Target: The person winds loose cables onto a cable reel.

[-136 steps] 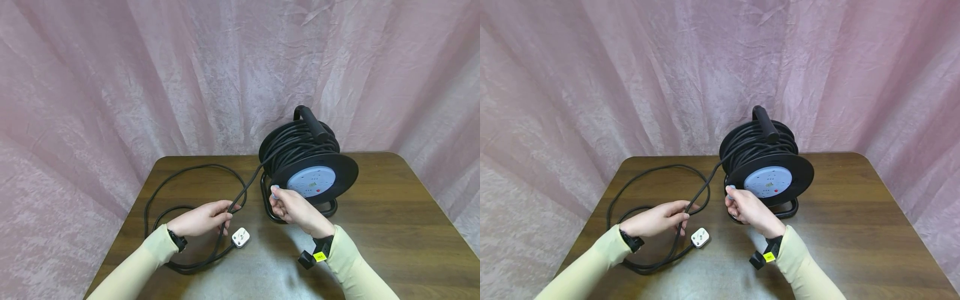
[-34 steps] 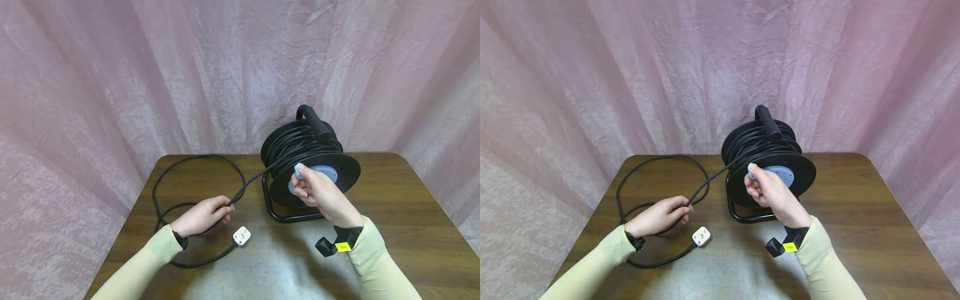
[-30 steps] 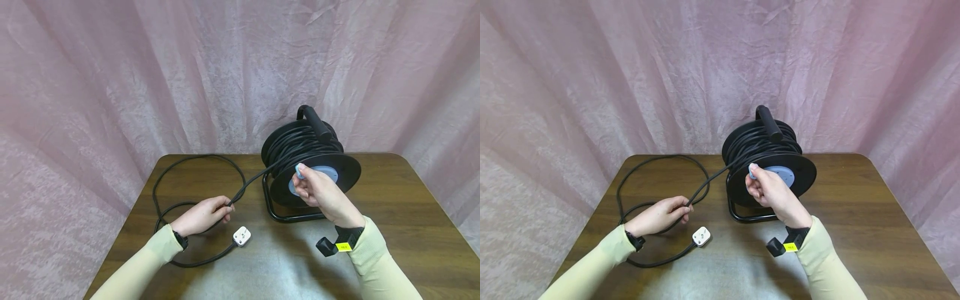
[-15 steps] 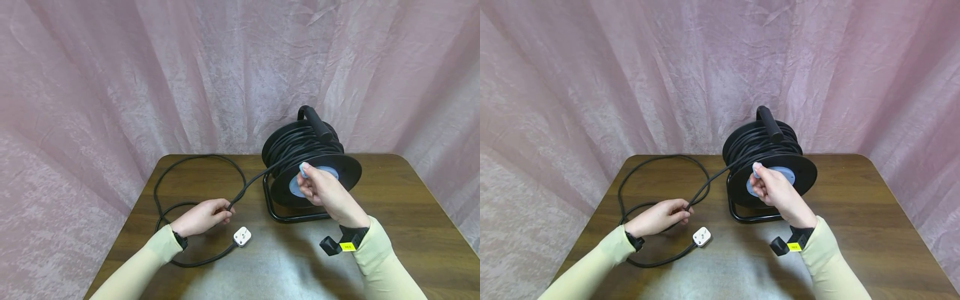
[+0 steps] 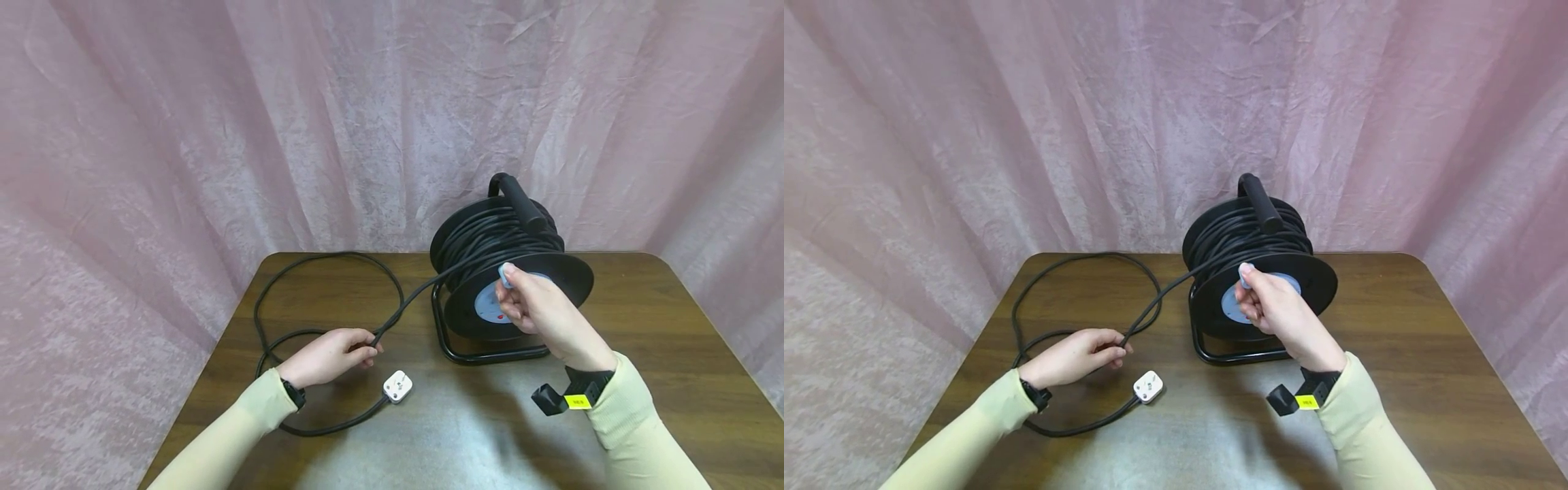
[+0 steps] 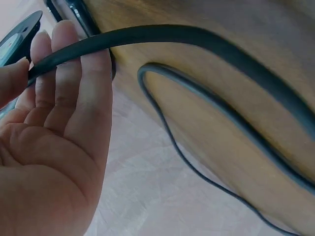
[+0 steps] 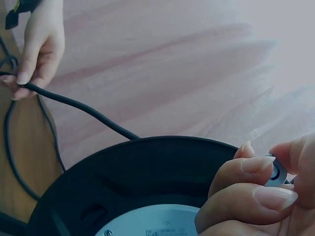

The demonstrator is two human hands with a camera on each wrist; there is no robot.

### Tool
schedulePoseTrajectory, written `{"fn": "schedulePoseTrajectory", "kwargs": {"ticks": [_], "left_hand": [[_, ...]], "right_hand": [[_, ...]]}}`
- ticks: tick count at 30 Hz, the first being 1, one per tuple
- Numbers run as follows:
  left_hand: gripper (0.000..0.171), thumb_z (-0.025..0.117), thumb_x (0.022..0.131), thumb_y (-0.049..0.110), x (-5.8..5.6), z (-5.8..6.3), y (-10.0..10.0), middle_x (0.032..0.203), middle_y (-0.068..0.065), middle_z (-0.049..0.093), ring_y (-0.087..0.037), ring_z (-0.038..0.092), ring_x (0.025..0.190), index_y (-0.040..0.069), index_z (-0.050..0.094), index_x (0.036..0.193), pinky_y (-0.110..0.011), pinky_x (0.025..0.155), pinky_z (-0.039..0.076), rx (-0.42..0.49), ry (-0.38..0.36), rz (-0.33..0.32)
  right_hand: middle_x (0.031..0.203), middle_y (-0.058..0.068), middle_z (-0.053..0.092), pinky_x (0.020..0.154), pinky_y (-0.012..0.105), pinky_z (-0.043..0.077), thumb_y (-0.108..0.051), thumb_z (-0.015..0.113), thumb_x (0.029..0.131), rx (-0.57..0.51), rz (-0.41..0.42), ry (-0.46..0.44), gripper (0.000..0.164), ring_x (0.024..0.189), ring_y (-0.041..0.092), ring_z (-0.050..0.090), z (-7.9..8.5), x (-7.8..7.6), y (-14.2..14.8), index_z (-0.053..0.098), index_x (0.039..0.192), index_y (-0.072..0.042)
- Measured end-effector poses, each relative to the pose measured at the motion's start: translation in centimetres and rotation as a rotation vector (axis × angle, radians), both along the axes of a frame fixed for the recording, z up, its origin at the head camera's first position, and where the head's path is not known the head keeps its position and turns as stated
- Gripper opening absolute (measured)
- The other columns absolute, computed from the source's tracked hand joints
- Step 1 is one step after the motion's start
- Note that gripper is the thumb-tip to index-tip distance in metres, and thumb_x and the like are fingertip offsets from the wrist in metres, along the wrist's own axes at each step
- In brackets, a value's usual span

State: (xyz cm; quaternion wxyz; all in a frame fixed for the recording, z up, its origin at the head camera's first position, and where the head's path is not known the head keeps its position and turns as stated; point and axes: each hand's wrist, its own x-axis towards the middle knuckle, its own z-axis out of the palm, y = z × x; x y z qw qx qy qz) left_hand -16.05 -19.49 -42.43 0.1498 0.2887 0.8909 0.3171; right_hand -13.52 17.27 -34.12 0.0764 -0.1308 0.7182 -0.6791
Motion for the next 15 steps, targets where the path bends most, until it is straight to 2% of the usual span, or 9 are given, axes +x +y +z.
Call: {"fn": "schedulePoseTrajectory", "kwargs": {"ticks": [6, 12, 15], "left_hand": [[0.015, 0.053, 0.105, 0.029, 0.1, 0.01, -0.5, 0.086, 0.011, 0.067, -0.005, 0.064, 0.082, 0.024, 0.068, 0.106, -0.033, 0.077, 0.052, -0.01, 0.007, 0.012], [0.016, 0.054, 0.104, 0.032, 0.14, -0.03, -0.66, 0.085, 0.011, 0.067, -0.007, 0.065, 0.083, 0.025, 0.068, 0.106, -0.033, 0.076, 0.052, -0.019, 0.015, 0.017], [0.016, 0.053, 0.104, 0.033, 0.17, 0.0, -0.72, 0.086, 0.009, 0.068, -0.012, 0.066, 0.084, 0.025, 0.068, 0.105, -0.033, 0.075, 0.051, -0.013, 0.006, 0.023]], "right_hand": [[0.065, 0.003, 0.04, 0.041, 0.031, 0.018, -0.042, 0.038, 0.109, 0.05, -0.014, 0.046, 0.057, 0.053, 0.012, 0.031, 0.28, 0.04, 0.52, 0.046, 0.092, 0.012], [0.065, 0.003, 0.041, 0.041, 0.029, 0.021, -0.044, 0.04, 0.108, 0.083, -0.046, 0.037, 0.058, 0.054, 0.011, 0.034, 0.5, 0.2, 0.89, 0.047, 0.095, 0.013], [0.065, 0.002, 0.041, 0.041, 0.029, 0.022, -0.045, 0.04, 0.107, 0.104, -0.063, 0.026, 0.059, 0.054, 0.01, 0.035, 0.6, 0.21, 1.08, 0.047, 0.095, 0.013]]}}
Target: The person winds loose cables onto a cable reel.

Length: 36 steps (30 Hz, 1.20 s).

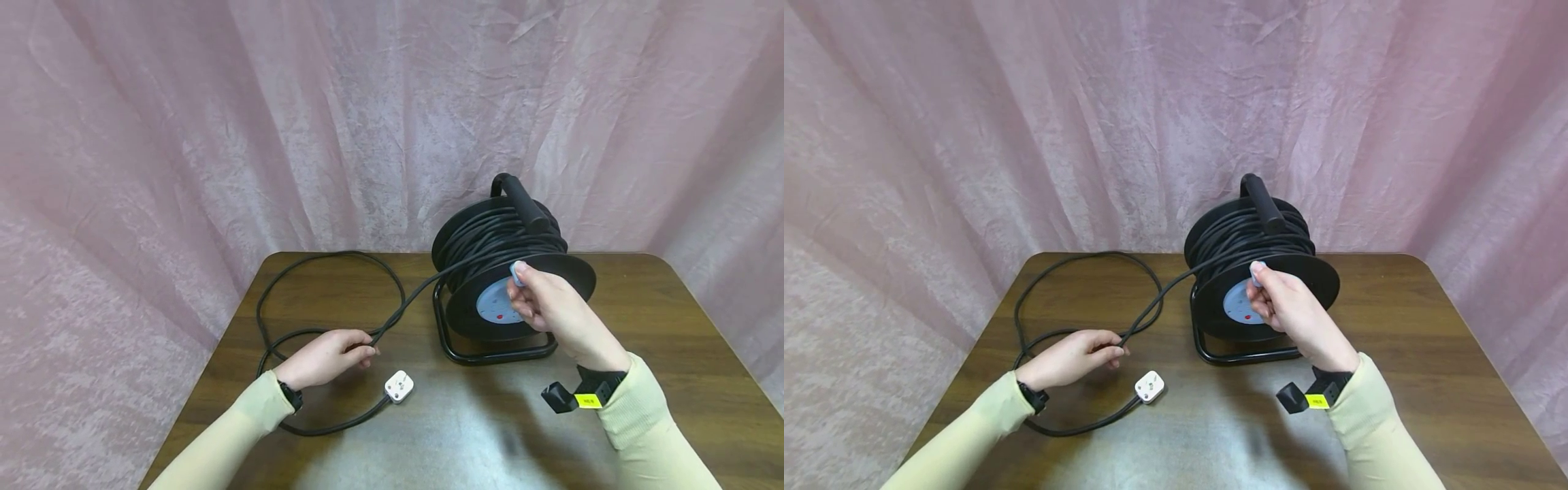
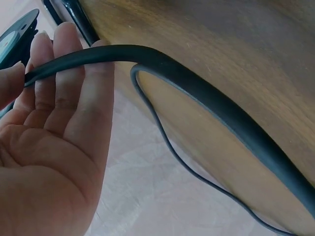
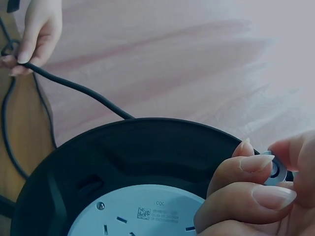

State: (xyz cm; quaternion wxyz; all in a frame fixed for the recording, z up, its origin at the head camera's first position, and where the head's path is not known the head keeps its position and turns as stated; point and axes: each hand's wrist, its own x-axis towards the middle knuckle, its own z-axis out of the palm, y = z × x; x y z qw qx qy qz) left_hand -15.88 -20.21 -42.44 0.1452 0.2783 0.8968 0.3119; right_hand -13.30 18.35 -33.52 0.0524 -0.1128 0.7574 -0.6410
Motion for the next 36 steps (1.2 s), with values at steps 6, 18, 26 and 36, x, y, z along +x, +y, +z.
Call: {"fn": "schedulePoseTrajectory", "kwargs": {"ticks": [6, 18, 26, 36], "left_hand": [[0.015, 0.053, 0.104, 0.033, 0.1, 0.2, -0.1, 0.089, 0.001, 0.07, -0.021, 0.066, 0.085, 0.027, 0.067, 0.103, -0.033, 0.074, 0.051, 0.015, 0.013, 0.007], [0.016, 0.054, 0.104, 0.032, 0.2, -0.1, -0.5, 0.091, 0.002, 0.071, -0.018, 0.068, 0.087, 0.024, 0.069, 0.106, -0.033, 0.077, 0.053, 0.008, 0.041, 0.021], [0.017, 0.054, 0.104, 0.031, 0.0, 0.1, -0.3, 0.092, 0.003, 0.071, -0.017, 0.068, 0.089, 0.024, 0.069, 0.108, -0.033, 0.078, 0.053, 0.003, 0.048, 0.021], [0.014, 0.055, 0.104, 0.03, -0.1, 0.6, 0.1, 0.091, 0.006, 0.07, -0.014, 0.066, 0.087, 0.026, 0.069, 0.107, -0.033, 0.077, 0.052, 0.001, 0.084, 0.041]], "right_hand": [[0.064, -0.001, 0.04, 0.043, 0.027, 0.026, -0.05, 0.043, 0.105, 0.075, -0.05, -0.018, 0.063, 0.056, 0.008, 0.036, 0.3, 0.1, 0.1, 0.05, 0.096, 0.011], [0.068, -0.002, 0.037, 0.047, 0.033, 0.021, -0.045, 0.043, 0.106, 0.066, -0.056, 0.005, 0.057, 0.058, 0.008, 0.031, 0.7, 0.2, 1.2, 0.048, 0.092, 0.01], [0.065, -0.002, 0.039, 0.045, 0.031, 0.027, -0.05, 0.041, 0.105, 0.149, -0.077, -0.003, 0.062, 0.056, 0.009, 0.034, 0.9, 0.1, 2.1, 0.049, 0.097, 0.011], [0.071, -0.002, 0.043, 0.051, 0.027, 0.036, -0.051, 0.04, 0.105, 0.202, -0.1, -0.002, 0.063, 0.061, 0.008, 0.04, 0.9, 0.2, 3.1, 0.051, 0.098, 0.01]]}}
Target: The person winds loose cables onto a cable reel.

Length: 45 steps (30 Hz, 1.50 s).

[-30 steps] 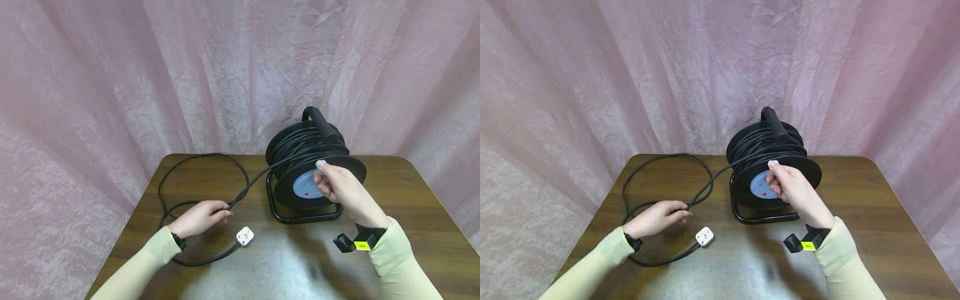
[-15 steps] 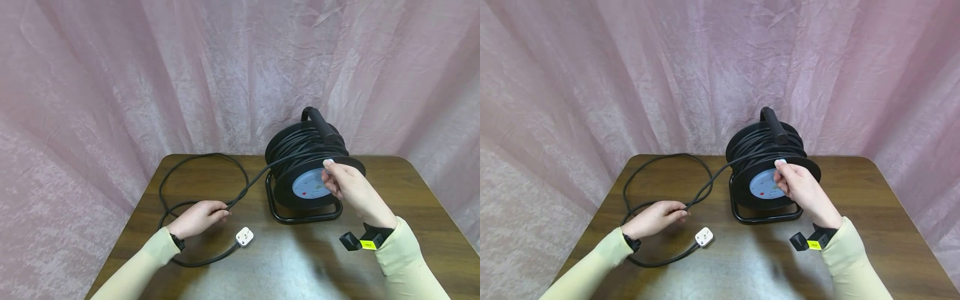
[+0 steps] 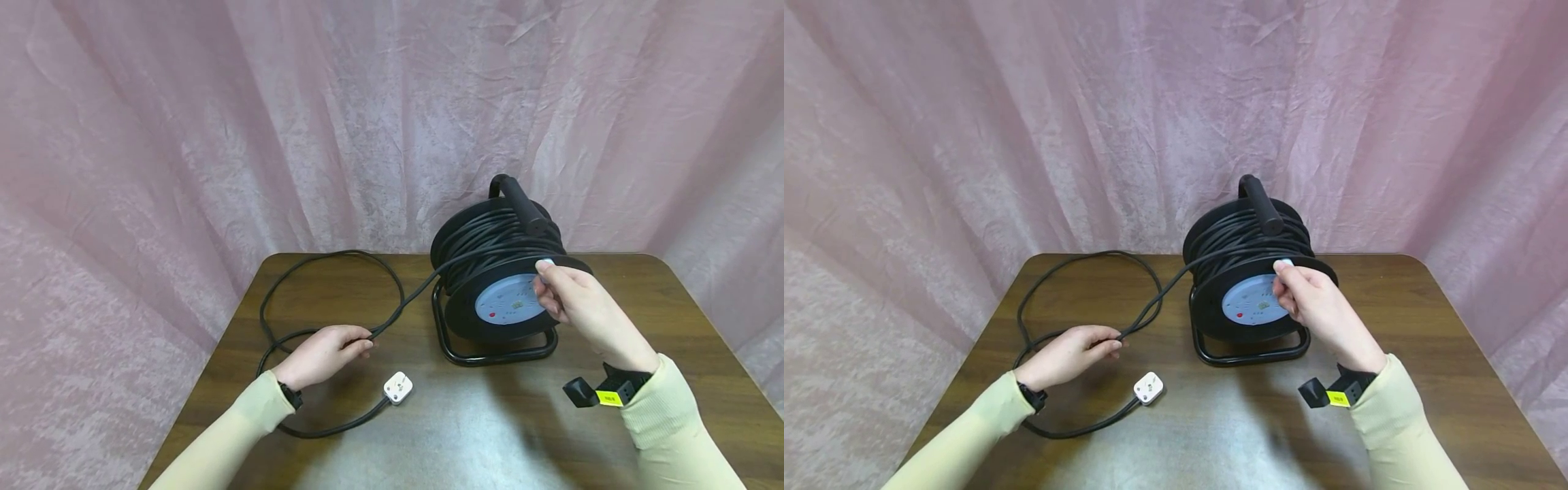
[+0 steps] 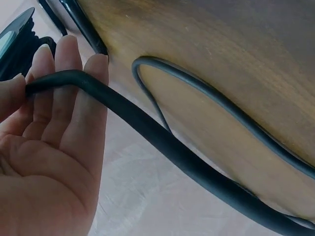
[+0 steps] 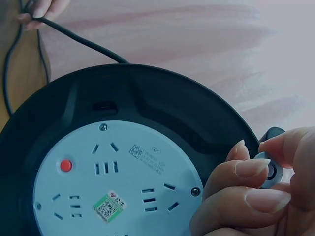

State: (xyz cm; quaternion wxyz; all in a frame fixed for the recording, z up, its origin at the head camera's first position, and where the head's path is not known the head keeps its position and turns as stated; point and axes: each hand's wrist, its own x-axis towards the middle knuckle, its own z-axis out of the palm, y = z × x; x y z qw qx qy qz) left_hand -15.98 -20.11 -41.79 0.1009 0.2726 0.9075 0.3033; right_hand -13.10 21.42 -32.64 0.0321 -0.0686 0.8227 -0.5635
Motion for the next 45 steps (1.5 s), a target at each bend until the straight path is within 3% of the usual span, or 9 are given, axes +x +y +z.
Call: {"fn": "schedulePoseTrajectory", "kwargs": {"ticks": [10, 14, 21, 31, 36, 45], "left_hand": [[0.014, 0.06, 0.101, 0.025, 0.0, -1.0, -0.4, 0.085, 0.011, 0.068, -0.001, 0.058, 0.076, 0.017, 0.071, 0.106, -0.031, 0.071, 0.05, -0.118, 0.139, 0.045], [0.016, 0.061, 0.1, 0.025, -0.1, -1.3, -0.4, 0.087, 0.012, 0.068, -0.002, 0.06, 0.079, 0.016, 0.072, 0.107, -0.032, 0.073, 0.051, -0.132, 0.183, 0.054], [0.018, 0.067, 0.096, 0.024, -0.1, -2.2, -0.4, 0.104, 0.005, 0.072, -0.011, 0.067, 0.095, 0.017, 0.075, 0.111, -0.037, 0.081, 0.055, -0.276, 0.337, 0.066], [0.022, 0.067, 0.096, 0.021, -0.2, -2.5, -0.3, 0.106, 0.004, 0.072, -0.011, 0.067, 0.096, 0.018, 0.073, 0.117, -0.037, 0.08, 0.055, -0.272, 0.347, 0.048], [0.023, 0.064, 0.098, 0.023, -0.3, -2.3, -0.2, 0.109, 0.006, 0.071, -0.009, 0.065, 0.097, 0.019, 0.072, 0.12, -0.037, 0.082, 0.054, -0.257, 0.31, 0.07], [0.021, 0.065, 0.098, 0.022, -0.3, -2.2, 0.0, 0.108, 0.004, 0.072, -0.011, 0.066, 0.098, 0.017, 0.072, 0.117, -0.039, 0.082, 0.054, -0.233, 0.328, 0.087]], "right_hand": [[0.067, -0.001, 0.04, 0.048, 0.029, 0.032, -0.05, 0.038, 0.106, 0.005, -0.011, 0.011, 0.061, 0.058, 0.01, 0.037, -0.4, 0.1, 0.9, 0.051, 0.098, 0.01], [0.067, -0.001, 0.04, 0.048, 0.029, 0.032, -0.05, 0.037, 0.107, 0.025, -0.014, 0.026, 0.061, 0.057, 0.01, 0.037, -0.5, 0.1, 1.2, 0.051, 0.097, 0.009], [0.068, 0.002, 0.039, 0.05, 0.031, 0.031, -0.053, 0.037, 0.106, 0.033, -0.033, 0.024, 0.063, 0.058, 0.013, 0.036, -0.8, 0.3, 1.7, 0.05, 0.098, 0.009], [0.069, 0.0, 0.043, 0.05, 0.03, 0.032, -0.05, 0.036, 0.107, 0.027, -0.048, 0.033, 0.06, 0.058, 0.011, 0.037, -1.2, 0.1, 2.1, 0.05, 0.097, 0.008], [0.069, 0.0, 0.044, 0.049, 0.029, 0.033, -0.049, 0.036, 0.107, 0.032, -0.055, 0.029, 0.059, 0.059, 0.01, 0.038, -1.4, 0.1, 2.4, 0.05, 0.098, 0.007], [0.068, 0.001, 0.045, 0.049, 0.03, 0.035, -0.05, 0.034, 0.107, 0.068, -0.066, 0.03, 0.059, 0.058, 0.012, 0.04, -1.9, 0.2, 3.1, 0.051, 0.098, 0.006]]}}
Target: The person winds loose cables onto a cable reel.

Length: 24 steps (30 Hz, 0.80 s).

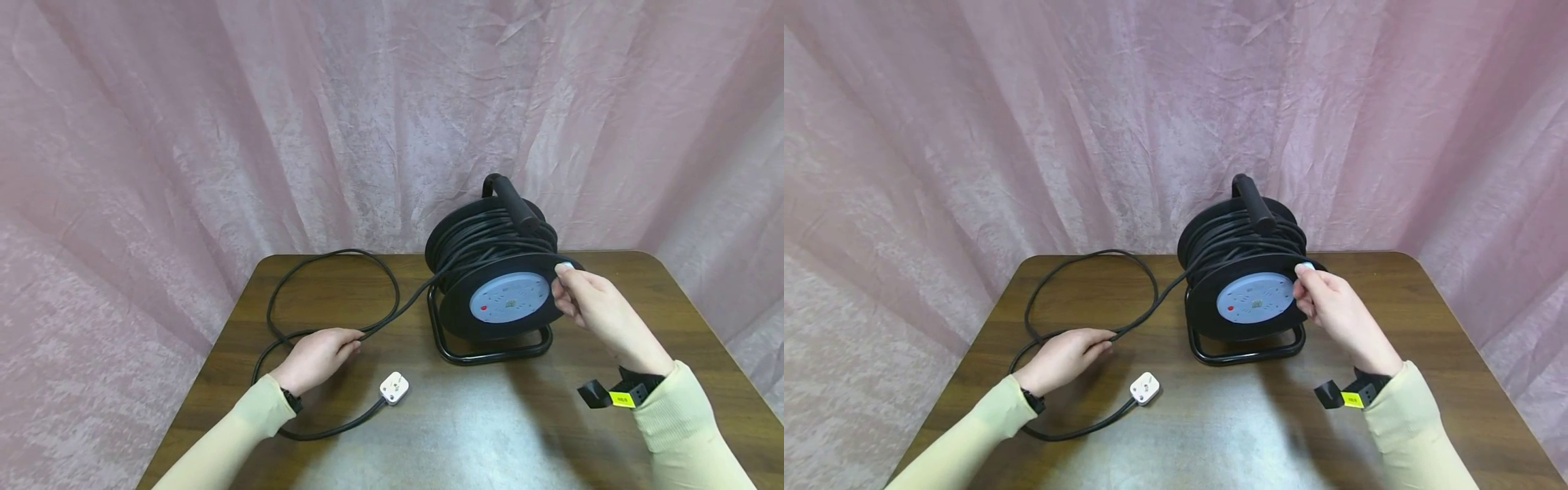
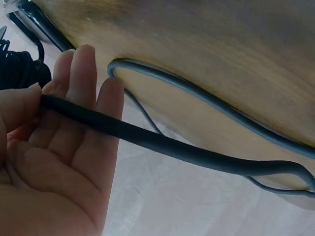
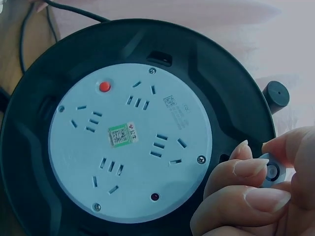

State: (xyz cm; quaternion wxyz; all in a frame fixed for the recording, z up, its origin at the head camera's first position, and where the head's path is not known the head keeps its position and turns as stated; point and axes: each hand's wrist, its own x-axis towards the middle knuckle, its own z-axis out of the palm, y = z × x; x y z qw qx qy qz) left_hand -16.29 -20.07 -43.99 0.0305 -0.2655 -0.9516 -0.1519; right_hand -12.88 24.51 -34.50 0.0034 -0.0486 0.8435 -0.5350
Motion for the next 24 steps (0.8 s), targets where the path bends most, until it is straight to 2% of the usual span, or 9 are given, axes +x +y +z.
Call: {"fn": "schedulePoseTrajectory", "kwargs": {"ticks": [7, 20, 24], "left_hand": [[0.025, 0.065, 0.098, 0.02, -0.1, 0.0, -0.2, 0.11, 0.003, 0.072, -0.011, 0.066, 0.098, 0.018, 0.071, 0.122, -0.039, 0.082, 0.054, 0.011, -0.004, 0.006], [0.032, 0.063, 0.099, 0.019, -0.2, 0.0, -0.1, 0.115, 0.001, 0.071, -0.014, 0.065, 0.104, 0.015, 0.065, 0.131, -0.04, 0.087, 0.053, 0.063, 0.005, -0.023], [0.035, 0.062, 0.1, 0.017, -0.2, 0.0, 0.1, 0.117, 0.001, 0.07, -0.013, 0.065, 0.106, 0.016, 0.063, 0.134, -0.039, 0.089, 0.052, 0.065, 0.03, -0.036]], "right_hand": [[0.07, -0.001, 0.044, 0.051, 0.029, 0.035, -0.052, 0.034, 0.106, 0.017, -0.029, -0.039, 0.06, 0.059, 0.01, 0.039, -0.5, 0.0, 0.6, 0.052, 0.097, 0.004], [0.069, 0.002, 0.047, 0.05, 0.03, 0.037, -0.051, 0.031, 0.107, 0.057, -0.026, -0.038, 0.059, 0.058, 0.014, 0.044, -1.5, 0.0, 1.6, 0.052, 0.099, 0.004], [0.069, 0.002, 0.046, 0.048, 0.03, 0.037, -0.051, 0.031, 0.108, 0.063, -0.028, -0.03, 0.059, 0.057, 0.013, 0.043, -1.7, 0.0, 1.7, 0.052, 0.099, 0.004]]}}
